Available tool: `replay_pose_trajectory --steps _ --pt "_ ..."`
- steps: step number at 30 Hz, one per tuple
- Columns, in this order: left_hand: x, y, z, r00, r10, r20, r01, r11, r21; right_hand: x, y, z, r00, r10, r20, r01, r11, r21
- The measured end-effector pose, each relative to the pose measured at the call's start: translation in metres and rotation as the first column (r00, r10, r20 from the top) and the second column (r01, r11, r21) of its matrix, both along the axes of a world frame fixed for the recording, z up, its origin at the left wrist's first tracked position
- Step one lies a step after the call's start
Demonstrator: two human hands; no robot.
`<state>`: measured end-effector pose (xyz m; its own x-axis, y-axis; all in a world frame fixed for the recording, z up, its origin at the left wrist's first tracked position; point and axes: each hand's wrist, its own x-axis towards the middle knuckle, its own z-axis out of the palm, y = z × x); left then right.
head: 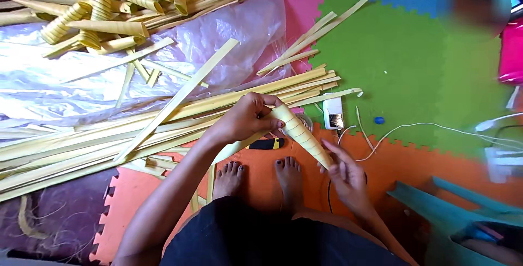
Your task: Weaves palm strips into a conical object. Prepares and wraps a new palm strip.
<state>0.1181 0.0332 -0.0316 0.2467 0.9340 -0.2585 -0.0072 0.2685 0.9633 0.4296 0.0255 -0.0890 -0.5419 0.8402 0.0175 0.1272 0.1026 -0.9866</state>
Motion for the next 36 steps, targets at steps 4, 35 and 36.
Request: replay_pose_trajectory --steps 4,35,36 --pt "-0.001 0.002 0.000 0.999 -0.040 0.000 0.040 0.999 -0.013 -0.002 -0.004 0.015 0.994 -0.106 -0.008 0.090 0.877 -0.473" --pt "-0.007 -0.029 -0.032 0.918 0.302 -0.258 -0.040 0.718 0.695 -0.014 0.062 0.017 0.964 -0.147 0.220 0.101 0.973 0.208" --pt "0.001 -0.029 -0.030 0.891 0.330 -0.313 -0.015 0.710 0.704 -0.026 0.064 0.026 0.973 -0.157 0.168 0.113 0.962 0.248"
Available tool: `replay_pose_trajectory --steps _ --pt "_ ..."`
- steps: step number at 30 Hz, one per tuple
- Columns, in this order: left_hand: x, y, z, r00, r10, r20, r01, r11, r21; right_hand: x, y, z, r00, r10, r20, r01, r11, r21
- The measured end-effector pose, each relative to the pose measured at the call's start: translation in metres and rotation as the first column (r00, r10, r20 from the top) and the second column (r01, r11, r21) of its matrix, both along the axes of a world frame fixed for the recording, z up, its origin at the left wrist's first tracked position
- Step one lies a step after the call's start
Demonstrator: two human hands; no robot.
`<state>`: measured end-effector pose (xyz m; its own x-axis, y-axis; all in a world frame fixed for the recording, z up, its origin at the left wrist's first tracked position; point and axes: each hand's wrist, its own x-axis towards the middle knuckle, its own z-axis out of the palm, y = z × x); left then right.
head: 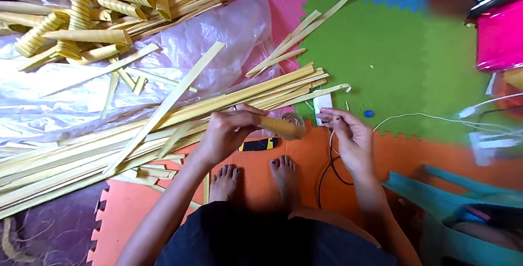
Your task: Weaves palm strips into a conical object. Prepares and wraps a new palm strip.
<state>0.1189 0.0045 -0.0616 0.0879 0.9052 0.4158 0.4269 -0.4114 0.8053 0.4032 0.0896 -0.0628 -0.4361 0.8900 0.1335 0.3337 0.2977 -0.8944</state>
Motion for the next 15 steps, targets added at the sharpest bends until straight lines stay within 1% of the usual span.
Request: replay_pose_trajectory --steps 2,4,6,7,9,10,12,13,14,15 --pt "0.019 0.004 0.004 0.997 0.040 -0.059 -0.041 0.999 -0.018 -0.030 -0.003 0.015 0.996 0.076 -0.036 -0.073 0.994 0.086" --pt "0.035 0.013 0.011 0.996 0.073 -0.054 -0.077 0.994 -0.074 -0.058 -0.006 0.022 0.990 0.142 -0.007 -0.138 0.971 0.198" --pt "0.044 0.018 0.018 0.994 0.109 -0.026 -0.112 0.984 -0.141 -0.075 -0.008 0.022 0.997 0.078 0.016 -0.079 0.950 0.302" --pt "0.045 0.018 0.021 0.992 0.122 -0.019 -0.123 0.975 -0.184 -0.079 -0.008 0.021 1.000 0.030 0.008 -0.031 0.948 0.317" --pt "0.045 0.019 0.025 0.990 0.138 -0.009 -0.135 0.954 -0.269 -0.083 -0.007 0.017 1.000 -0.022 -0.002 0.021 0.956 0.292" --pt "0.044 0.020 0.024 0.991 0.136 -0.007 -0.132 0.940 -0.314 -0.082 -0.005 0.013 1.000 -0.010 -0.007 0.011 0.967 0.254" --pt "0.037 0.023 0.009 0.991 0.131 0.011 -0.116 0.910 -0.397 -0.075 0.005 -0.003 0.997 0.079 -0.016 -0.076 0.988 0.133" --pt "0.032 0.025 -0.003 0.992 0.123 0.030 -0.097 0.891 -0.443 -0.070 0.011 -0.014 0.992 0.123 0.006 -0.123 0.990 0.065" --pt "0.024 0.026 -0.016 0.992 0.115 0.051 -0.076 0.871 -0.485 -0.064 0.017 -0.025 0.986 0.152 0.071 -0.153 0.988 0.005" --pt "0.015 0.025 -0.028 0.990 0.117 0.082 -0.059 0.860 -0.506 -0.057 0.022 -0.035 0.969 0.176 0.173 -0.172 0.984 -0.039"
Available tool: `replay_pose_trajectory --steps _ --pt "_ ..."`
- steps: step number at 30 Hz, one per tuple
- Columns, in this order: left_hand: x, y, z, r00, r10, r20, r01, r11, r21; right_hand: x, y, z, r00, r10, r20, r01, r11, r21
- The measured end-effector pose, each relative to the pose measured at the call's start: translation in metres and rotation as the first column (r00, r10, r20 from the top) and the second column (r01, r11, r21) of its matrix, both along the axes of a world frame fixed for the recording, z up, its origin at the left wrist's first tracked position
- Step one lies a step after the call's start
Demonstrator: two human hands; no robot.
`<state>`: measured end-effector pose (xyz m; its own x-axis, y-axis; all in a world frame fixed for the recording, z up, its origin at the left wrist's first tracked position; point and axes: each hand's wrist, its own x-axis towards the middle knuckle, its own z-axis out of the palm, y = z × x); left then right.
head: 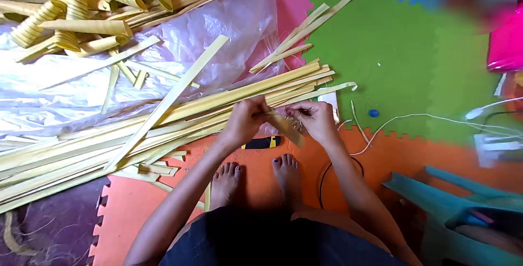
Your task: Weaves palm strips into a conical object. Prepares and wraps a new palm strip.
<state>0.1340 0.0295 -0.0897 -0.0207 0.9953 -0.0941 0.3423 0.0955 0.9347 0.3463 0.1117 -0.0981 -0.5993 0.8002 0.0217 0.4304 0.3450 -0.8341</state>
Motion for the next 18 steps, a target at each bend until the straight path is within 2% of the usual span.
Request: replay_pose_trajectory --steps 3,5,8,11,16,18 --pt "-0.025 -0.013 -0.018 0.994 0.044 0.096 -0.043 0.999 -0.008 0.015 0.010 -0.032 0.951 0.104 0.292 -0.090 0.994 -0.062" --pt "-0.035 -0.029 -0.018 0.978 0.082 0.191 -0.075 0.996 -0.043 0.018 0.007 -0.049 0.906 0.194 0.377 -0.175 0.981 -0.082" --pt "-0.042 -0.040 -0.021 0.938 0.147 0.314 -0.135 0.989 -0.060 0.015 0.007 -0.073 0.863 0.280 0.421 -0.295 0.955 -0.031" --pt "-0.042 -0.042 -0.022 0.908 0.196 0.372 -0.179 0.981 -0.080 0.008 0.007 -0.082 0.826 0.308 0.473 -0.339 0.940 -0.019" --pt "-0.040 -0.035 -0.012 0.891 0.274 0.362 -0.239 0.961 -0.139 0.012 0.007 -0.089 0.741 0.346 0.575 -0.407 0.913 -0.025" --pt "-0.038 -0.031 -0.011 0.885 0.299 0.358 -0.264 0.954 -0.144 0.015 0.006 -0.084 0.775 0.332 0.538 -0.379 0.925 -0.025"
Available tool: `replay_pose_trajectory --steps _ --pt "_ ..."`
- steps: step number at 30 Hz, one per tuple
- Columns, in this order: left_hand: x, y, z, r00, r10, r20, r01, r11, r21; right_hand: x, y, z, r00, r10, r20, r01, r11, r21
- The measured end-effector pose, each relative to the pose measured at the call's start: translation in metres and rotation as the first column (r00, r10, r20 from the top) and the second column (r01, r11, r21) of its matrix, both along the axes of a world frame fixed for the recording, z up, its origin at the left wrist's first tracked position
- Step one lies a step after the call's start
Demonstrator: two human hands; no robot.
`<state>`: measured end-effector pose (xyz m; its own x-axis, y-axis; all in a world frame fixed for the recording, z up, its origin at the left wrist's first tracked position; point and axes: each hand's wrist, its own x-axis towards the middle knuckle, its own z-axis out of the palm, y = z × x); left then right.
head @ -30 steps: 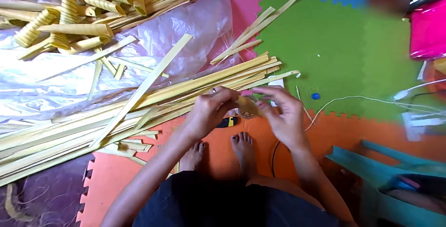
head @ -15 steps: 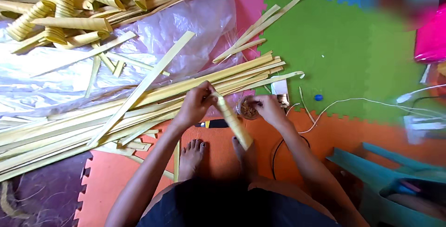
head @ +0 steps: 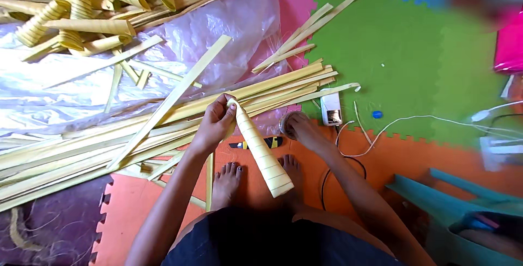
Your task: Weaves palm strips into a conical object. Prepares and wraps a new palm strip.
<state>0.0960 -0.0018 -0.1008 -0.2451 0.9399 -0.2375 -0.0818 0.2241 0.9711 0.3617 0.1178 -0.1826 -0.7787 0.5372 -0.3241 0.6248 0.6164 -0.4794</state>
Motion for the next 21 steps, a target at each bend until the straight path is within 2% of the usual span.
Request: replay_pose_trajectory --steps 3,6,9,12,14,17,19,21 --pt "0.004 0.001 -0.004 1.000 0.015 -0.015 -0.014 0.998 0.068 0.006 -0.005 0.016 0.957 -0.159 -0.242 0.144 0.986 -0.079" --pt "0.014 0.001 -0.001 1.000 -0.002 -0.031 0.007 0.987 0.159 0.010 -0.010 0.037 0.898 -0.294 -0.328 0.268 0.956 -0.122" --pt "0.026 0.008 0.005 0.994 -0.080 -0.077 0.098 0.958 0.269 0.012 -0.013 0.054 0.869 -0.320 -0.378 0.322 0.945 -0.060" --pt "0.037 0.014 0.015 0.973 -0.152 -0.172 0.204 0.917 0.343 0.008 -0.018 0.080 0.806 -0.305 -0.507 0.344 0.939 -0.017" --pt "0.045 0.013 0.028 0.959 -0.204 -0.199 0.266 0.892 0.365 0.002 -0.025 0.104 0.698 -0.308 -0.646 0.330 0.939 -0.092" --pt "0.054 0.013 0.046 0.953 -0.261 -0.156 0.303 0.855 0.420 -0.009 -0.032 0.135 0.449 -0.326 -0.832 0.215 0.943 -0.254" --pt "0.058 0.012 0.051 0.954 -0.282 -0.102 0.296 0.835 0.463 -0.015 -0.033 0.145 0.375 -0.333 -0.865 0.130 0.943 -0.306" --pt "0.060 0.010 0.054 0.956 -0.285 -0.074 0.283 0.819 0.500 -0.019 -0.035 0.150 0.379 -0.330 -0.865 0.095 0.943 -0.318"
